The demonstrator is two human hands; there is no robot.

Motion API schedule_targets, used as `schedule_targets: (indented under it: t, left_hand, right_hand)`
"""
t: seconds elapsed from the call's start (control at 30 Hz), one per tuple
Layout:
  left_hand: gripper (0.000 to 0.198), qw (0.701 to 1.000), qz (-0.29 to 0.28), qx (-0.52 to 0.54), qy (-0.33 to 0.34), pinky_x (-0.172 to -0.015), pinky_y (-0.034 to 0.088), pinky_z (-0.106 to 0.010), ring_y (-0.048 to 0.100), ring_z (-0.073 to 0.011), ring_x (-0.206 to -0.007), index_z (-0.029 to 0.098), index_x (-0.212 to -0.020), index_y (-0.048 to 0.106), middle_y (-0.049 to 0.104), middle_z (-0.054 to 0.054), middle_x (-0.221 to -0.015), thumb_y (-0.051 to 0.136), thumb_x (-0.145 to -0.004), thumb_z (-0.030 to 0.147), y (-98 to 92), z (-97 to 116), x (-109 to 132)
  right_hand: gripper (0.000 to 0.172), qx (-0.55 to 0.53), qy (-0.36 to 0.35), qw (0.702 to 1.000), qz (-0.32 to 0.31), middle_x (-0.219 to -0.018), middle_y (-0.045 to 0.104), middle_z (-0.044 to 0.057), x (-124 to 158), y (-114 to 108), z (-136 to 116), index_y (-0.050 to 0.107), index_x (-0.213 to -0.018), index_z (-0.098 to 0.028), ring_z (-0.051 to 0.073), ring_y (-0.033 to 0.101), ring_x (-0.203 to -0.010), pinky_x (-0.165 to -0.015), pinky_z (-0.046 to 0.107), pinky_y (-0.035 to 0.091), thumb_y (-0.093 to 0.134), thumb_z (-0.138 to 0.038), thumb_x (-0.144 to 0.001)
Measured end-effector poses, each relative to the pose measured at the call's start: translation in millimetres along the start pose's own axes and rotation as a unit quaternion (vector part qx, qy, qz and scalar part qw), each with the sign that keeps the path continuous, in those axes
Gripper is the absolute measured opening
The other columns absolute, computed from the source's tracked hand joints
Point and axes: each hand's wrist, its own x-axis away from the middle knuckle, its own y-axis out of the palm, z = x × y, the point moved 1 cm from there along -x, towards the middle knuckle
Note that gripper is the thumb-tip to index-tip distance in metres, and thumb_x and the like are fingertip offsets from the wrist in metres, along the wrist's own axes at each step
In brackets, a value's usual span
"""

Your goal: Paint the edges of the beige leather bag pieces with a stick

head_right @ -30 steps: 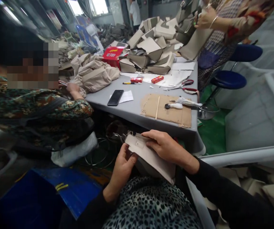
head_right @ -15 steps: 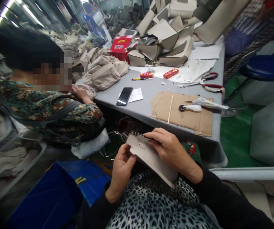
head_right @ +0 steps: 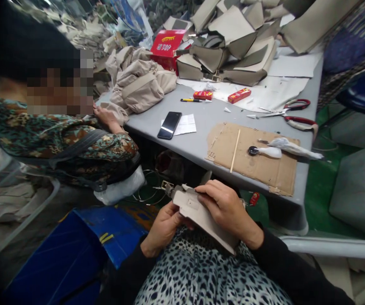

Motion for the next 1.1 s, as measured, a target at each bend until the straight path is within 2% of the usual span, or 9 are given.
schedule_targets:
  t: [0.1,0.2,0.3,0.6,0.73,0.9,1.1]
  left_hand:
    - [0.049,1.000,-0.002,-0.010,-0.009,-0.055,0.058,-0.026,0.065,-0.0144,-0.063,0.015,-0.111,0.071,0.073,-0.008,-0.095,0.082,-0.079,0.051,2.2,-7.0,-6.8]
    - [0.051,1.000,0.008,-0.023,-0.006,-0.043,0.053,-0.022,0.060,-0.0097,-0.051,0.016,-0.110,0.068,0.072,-0.007,-0.096,0.081,-0.079,0.055,7.1,-6.9,-11.0]
    - [0.053,0.998,0.009,-0.061,0.003,-0.038,0.048,-0.019,0.058,-0.0078,-0.046,0.016,-0.111,0.066,0.069,-0.004,-0.091,0.076,-0.081,0.059,11.1,-3.9,-13.6]
    - [0.048,0.971,0.088,-0.220,0.026,-0.040,0.037,-0.018,0.051,-0.0079,-0.040,0.014,-0.104,0.068,0.056,0.004,-0.060,0.058,-0.094,0.059,21.8,4.4,-9.3]
    - [0.042,0.952,0.122,-0.281,0.018,-0.044,0.035,-0.020,0.049,-0.0099,-0.040,0.016,-0.084,0.066,0.050,0.006,-0.046,0.055,-0.096,0.054,25.5,9.9,-9.0]
    - [0.047,0.940,0.158,-0.303,0.012,-0.042,0.033,-0.021,0.045,-0.0104,-0.038,0.021,-0.066,0.056,0.046,0.006,-0.043,0.055,-0.094,0.059,25.3,12.2,-10.8]
    - [0.053,0.923,0.180,-0.340,0.014,-0.045,0.039,-0.023,0.049,-0.0133,-0.040,0.020,-0.061,0.061,0.051,0.003,-0.041,0.057,-0.090,0.064,12.9,10.1,-17.0]
  right_hand:
    - [0.017,-0.015,0.032,0.999,0.009,-0.096,0.068,0.007,3.2,2.3,8.7,0.068,-0.112,-0.018,0.020,0.062,-0.090,-0.078,0.035,0.050,0.057,-0.016,-0.100]
    - [0.016,-0.010,0.037,0.999,0.026,-0.093,0.067,0.006,3.8,0.2,8.1,0.068,-0.111,-0.018,0.020,0.061,-0.088,-0.077,0.034,0.048,0.057,-0.015,-0.100]
    - [0.017,-0.005,0.034,0.999,0.041,-0.091,0.066,0.005,3.5,-0.2,6.2,0.068,-0.112,-0.018,0.019,0.060,-0.087,-0.075,0.033,0.048,0.057,-0.014,-0.100]
    - [0.018,-0.023,0.026,0.998,0.052,-0.092,0.067,0.005,3.8,3.2,8.8,0.068,-0.111,-0.020,0.020,0.061,-0.087,-0.076,0.034,0.049,0.056,-0.014,-0.100]
    - [0.017,-0.032,0.036,0.997,0.058,-0.092,0.067,0.006,3.2,3.9,10.4,0.069,-0.111,-0.021,0.020,0.060,-0.087,-0.075,0.035,0.049,0.056,-0.015,-0.100]
    - [0.018,-0.029,0.034,0.996,0.074,-0.089,0.066,0.007,1.3,6.0,7.8,0.069,-0.110,-0.018,0.021,0.059,-0.084,-0.074,0.034,0.048,0.055,-0.014,-0.100]
    - [0.013,-0.028,0.031,0.994,0.098,-0.088,0.069,0.007,-7.0,8.9,9.9,0.071,-0.104,-0.016,0.021,0.061,-0.082,-0.073,0.033,0.047,0.060,-0.014,-0.097]
